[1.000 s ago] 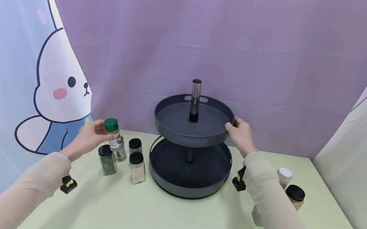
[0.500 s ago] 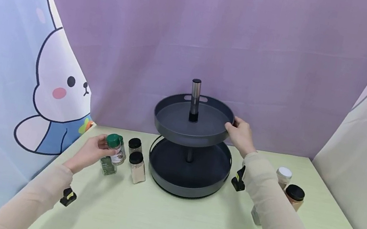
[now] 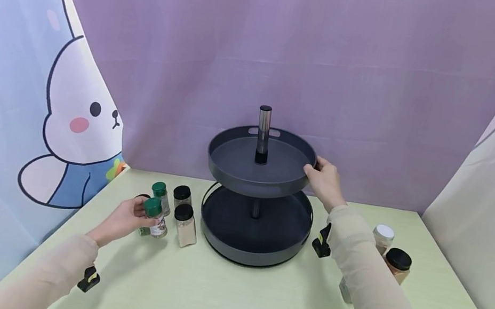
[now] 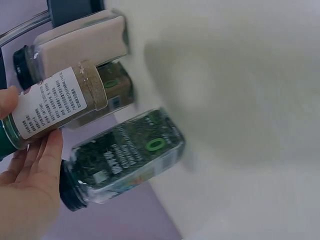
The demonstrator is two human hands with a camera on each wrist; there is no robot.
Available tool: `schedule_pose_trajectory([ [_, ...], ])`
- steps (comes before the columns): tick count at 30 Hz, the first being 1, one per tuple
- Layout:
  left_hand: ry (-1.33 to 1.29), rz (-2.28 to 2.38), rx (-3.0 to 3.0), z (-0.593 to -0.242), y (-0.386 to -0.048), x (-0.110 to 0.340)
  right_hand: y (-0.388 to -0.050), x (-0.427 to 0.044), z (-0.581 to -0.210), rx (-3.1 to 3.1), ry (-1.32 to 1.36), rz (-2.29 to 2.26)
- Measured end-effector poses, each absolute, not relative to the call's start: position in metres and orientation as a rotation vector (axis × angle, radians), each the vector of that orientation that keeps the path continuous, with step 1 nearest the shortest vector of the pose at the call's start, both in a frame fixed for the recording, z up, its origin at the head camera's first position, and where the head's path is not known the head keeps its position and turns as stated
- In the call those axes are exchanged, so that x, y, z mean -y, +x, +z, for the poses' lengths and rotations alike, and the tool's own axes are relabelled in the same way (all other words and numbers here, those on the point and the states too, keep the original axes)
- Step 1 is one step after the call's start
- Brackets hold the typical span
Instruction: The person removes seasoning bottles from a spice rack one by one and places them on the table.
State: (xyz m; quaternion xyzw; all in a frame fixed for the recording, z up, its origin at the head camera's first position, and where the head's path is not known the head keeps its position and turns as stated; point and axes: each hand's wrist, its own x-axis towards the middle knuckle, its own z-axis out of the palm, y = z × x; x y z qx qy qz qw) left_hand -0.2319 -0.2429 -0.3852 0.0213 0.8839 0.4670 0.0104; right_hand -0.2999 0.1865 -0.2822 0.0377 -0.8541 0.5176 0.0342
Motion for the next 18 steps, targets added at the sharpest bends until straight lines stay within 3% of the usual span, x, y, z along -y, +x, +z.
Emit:
schedule_pose_trajectory([
  [18, 0.0, 1.472, -2.73, -0.41, -0.228, 0.241, -0.299, -0.188, -0.282, 2.622, 0.131, 1.603],
])
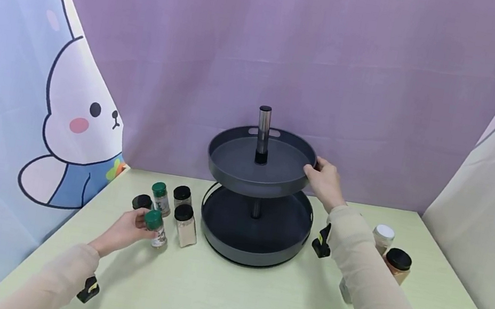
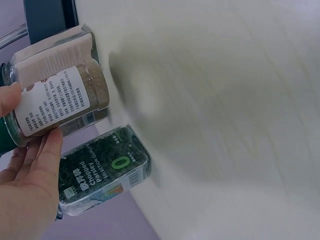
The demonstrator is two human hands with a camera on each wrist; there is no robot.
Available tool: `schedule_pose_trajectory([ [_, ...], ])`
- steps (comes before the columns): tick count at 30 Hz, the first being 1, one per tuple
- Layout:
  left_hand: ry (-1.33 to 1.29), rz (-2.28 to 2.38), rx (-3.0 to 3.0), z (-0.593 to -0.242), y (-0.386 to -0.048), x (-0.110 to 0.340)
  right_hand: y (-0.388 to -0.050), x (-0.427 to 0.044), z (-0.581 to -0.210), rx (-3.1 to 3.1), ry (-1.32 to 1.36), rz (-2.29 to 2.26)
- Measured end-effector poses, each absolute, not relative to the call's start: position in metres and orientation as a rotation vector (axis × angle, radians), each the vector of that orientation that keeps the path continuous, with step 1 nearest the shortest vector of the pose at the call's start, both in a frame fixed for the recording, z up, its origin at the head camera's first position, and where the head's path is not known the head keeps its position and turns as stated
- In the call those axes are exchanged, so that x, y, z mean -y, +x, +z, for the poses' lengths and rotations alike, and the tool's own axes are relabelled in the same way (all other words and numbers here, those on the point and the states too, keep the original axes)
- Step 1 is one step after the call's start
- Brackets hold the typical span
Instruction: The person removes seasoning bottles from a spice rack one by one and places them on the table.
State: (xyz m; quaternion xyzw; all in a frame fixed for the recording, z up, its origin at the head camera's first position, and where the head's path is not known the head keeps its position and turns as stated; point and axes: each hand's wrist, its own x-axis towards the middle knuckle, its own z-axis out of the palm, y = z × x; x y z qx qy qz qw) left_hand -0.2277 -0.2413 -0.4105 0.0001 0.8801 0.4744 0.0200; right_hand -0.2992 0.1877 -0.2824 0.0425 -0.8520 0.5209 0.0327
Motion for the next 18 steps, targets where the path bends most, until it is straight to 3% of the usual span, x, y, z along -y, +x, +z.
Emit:
schedule_pose_trajectory([
  [18, -0.034, 1.468, -2.726, -0.4208, -0.2208, 0.2399, -0.2991, -0.1871, -0.2831, 2.616, 0.129, 1.597],
])
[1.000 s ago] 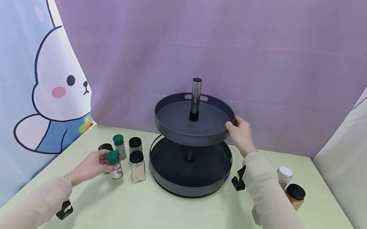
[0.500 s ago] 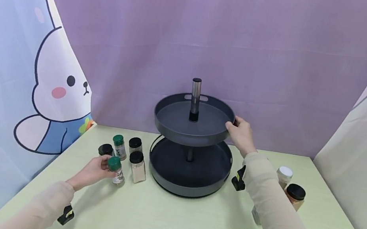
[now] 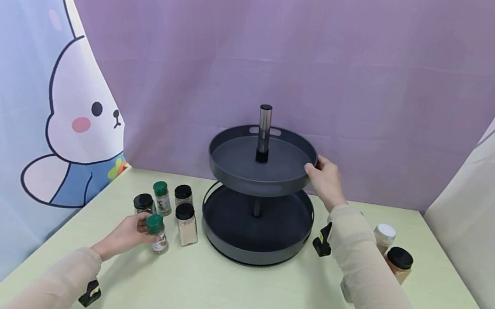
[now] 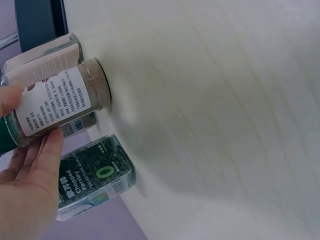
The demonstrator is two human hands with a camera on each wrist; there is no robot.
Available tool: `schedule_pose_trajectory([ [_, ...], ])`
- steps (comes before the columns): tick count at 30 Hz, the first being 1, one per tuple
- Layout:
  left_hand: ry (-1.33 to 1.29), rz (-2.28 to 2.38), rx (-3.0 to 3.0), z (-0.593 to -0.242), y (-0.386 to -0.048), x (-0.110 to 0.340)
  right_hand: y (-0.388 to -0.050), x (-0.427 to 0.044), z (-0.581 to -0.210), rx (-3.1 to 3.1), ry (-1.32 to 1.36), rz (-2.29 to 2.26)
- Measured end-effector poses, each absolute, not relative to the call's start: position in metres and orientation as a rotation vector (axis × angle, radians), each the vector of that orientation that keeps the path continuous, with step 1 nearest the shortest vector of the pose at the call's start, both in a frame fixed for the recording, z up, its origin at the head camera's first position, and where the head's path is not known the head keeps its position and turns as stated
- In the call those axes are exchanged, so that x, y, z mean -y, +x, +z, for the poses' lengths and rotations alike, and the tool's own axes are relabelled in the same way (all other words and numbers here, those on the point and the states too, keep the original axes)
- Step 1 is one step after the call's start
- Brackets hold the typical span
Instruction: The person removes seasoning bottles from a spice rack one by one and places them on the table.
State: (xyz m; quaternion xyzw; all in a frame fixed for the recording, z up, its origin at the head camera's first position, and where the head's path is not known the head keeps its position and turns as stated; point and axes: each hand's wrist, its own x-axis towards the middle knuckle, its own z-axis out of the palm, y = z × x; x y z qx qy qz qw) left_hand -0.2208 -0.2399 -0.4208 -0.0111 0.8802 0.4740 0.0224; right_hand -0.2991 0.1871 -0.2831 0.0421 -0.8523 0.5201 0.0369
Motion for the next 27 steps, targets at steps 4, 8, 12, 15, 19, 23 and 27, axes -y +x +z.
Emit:
schedule_pose_trajectory([
  [4, -0.042, 1.474, -2.721, -0.4216, -0.2214, 0.2397, -0.2982, -0.1863, -0.2818, 2.616, 0.127, 1.598],
  [8, -0.043, 1.478, -2.72, -0.4218, -0.221, 0.2392, -0.2973, -0.1865, -0.281, 2.625, 0.126, 1.597],
  [12, -0.051, 1.485, -2.71, -0.4216, -0.2199, 0.2393, -0.2966, -0.186, -0.2813, 2.631, 0.129, 1.59],
  [15, -0.042, 1.5, -2.695, -0.4213, -0.2209, 0.2383, -0.2955, -0.1875, -0.2816, 2.624, 0.122, 1.586],
  [19, -0.014, 1.525, -2.684, -0.423, -0.224, 0.2362, -0.2935, -0.1909, -0.2814, 2.615, 0.107, 1.587],
  [23, 0.009, 1.523, -2.683, -0.4276, -0.2249, 0.2355, -0.2924, -0.1927, -0.2818, 2.615, 0.102, 1.585],
  [27, 0.009, 1.342, -2.776, -0.4284, -0.218, 0.2358, -0.2925, -0.1928, -0.2831, 2.625, 0.108, 1.556],
])
